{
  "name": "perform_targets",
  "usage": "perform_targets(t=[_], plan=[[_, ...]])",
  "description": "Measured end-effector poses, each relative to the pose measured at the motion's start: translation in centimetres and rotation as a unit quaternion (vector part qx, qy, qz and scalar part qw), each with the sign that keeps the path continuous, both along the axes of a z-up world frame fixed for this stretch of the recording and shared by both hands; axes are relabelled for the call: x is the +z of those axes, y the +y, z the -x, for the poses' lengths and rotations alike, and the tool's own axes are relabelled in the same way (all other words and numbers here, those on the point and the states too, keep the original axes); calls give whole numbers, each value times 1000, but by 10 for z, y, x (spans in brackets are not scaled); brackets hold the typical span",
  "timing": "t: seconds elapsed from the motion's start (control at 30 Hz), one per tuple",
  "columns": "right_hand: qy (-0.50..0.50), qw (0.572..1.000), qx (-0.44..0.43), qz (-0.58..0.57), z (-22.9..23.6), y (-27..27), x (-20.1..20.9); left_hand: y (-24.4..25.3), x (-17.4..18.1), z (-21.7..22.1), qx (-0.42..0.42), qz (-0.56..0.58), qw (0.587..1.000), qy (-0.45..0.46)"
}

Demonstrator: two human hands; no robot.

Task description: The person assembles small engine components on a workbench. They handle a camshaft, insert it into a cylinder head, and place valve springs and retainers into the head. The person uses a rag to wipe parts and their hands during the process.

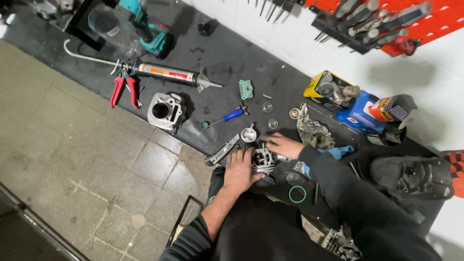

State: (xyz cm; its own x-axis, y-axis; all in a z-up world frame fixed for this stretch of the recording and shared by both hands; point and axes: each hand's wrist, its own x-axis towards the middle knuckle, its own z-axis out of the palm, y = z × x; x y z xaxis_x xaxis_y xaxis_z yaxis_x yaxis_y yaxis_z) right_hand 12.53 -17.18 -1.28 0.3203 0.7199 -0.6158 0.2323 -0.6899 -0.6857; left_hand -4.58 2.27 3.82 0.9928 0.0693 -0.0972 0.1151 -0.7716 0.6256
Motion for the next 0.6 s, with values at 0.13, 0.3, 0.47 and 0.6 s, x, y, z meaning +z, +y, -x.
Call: perform_targets(t=[0.13,0.3,0.47,0.6], plan=[[-113,982,-149,-9,43,-24,23,3,5,-22,-89,-13,994,62],[-215,950,-222,-40,81,-22,40,-3,2,-41,-156,4,982,108],[-237,930,-275,-54,84,-20,26,-5,2,-47,-156,3,980,124],[-231,933,-271,-52,78,-14,30,-7,-11,-44,-142,0,985,98]])
